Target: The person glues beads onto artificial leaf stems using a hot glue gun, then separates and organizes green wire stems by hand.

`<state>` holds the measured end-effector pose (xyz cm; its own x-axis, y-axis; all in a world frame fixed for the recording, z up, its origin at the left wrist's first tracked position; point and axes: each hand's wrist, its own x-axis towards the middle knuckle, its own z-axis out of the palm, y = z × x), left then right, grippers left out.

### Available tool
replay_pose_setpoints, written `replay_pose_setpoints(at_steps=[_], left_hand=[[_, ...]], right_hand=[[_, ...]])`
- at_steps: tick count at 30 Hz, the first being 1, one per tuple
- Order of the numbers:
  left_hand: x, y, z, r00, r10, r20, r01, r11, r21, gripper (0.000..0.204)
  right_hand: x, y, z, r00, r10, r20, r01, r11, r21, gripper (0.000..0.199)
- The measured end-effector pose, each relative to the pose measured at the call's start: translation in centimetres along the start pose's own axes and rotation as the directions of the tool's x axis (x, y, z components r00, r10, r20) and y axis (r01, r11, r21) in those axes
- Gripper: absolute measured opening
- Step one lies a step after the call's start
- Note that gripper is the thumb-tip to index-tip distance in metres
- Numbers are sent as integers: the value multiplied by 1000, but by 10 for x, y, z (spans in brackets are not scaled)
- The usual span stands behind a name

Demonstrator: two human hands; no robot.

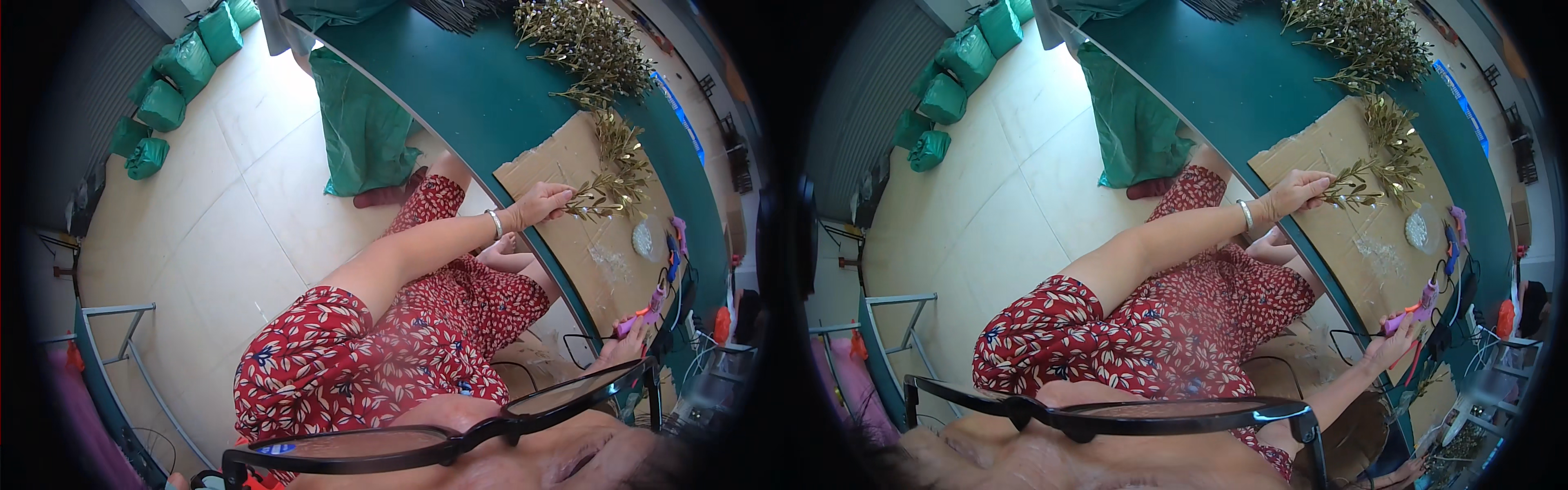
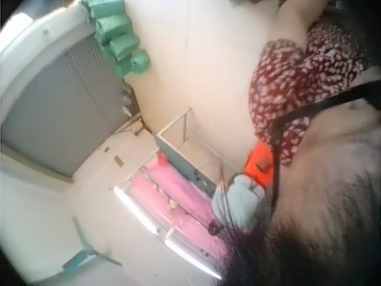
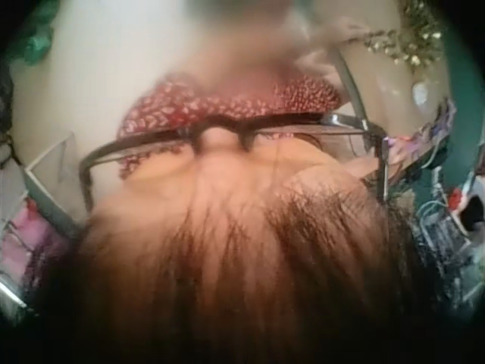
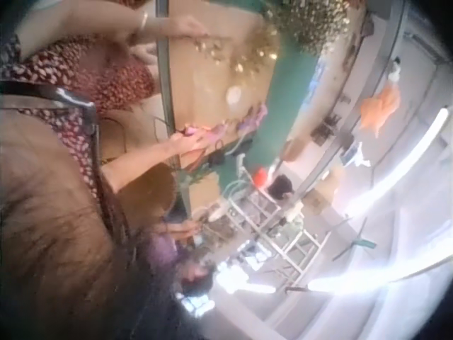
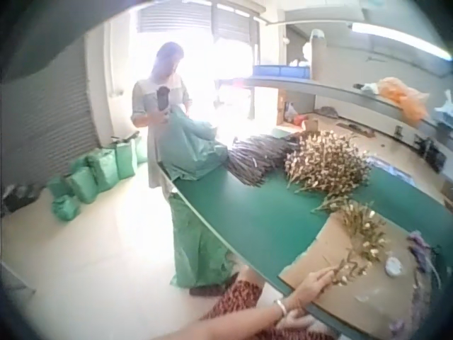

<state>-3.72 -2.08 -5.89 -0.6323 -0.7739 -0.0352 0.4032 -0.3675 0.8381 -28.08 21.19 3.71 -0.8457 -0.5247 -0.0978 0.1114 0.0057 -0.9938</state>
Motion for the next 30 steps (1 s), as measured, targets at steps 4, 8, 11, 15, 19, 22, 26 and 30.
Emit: replay_pose_setpoints(at_steps=[4,8,11,15,19,22,26,30], left_hand=[[-8,7,-4,993,-120,1,119,981,-154,36],[-13,18,-18,995,-93,-20,86,967,-239,38],[-20,37,-14,995,-95,-9,87,939,-332,41],[-32,49,-14,997,-54,58,70,945,-321,44],[-42,57,-9,998,8,60,11,951,-309,44],[-48,60,-8,1000,20,-15,-24,957,-290,45],[-51,70,-5,999,18,-27,-25,955,-297,45],[-45,71,-3,998,-50,26,55,956,-287,46]], right_hand=[[8,7,-10,999,-29,-41,27,998,-52,21],[23,20,14,985,-135,-109,121,985,-127,20],[26,20,20,975,-188,-121,157,962,-225,23],[15,21,30,984,-170,-46,134,894,-426,28],[9,26,40,966,-257,-8,164,642,-749,34],[4,30,45,926,-371,75,260,478,-839,37],[3,22,39,925,-364,107,265,416,-870,36],[22,-17,49,946,-322,47,217,518,-828,27]])
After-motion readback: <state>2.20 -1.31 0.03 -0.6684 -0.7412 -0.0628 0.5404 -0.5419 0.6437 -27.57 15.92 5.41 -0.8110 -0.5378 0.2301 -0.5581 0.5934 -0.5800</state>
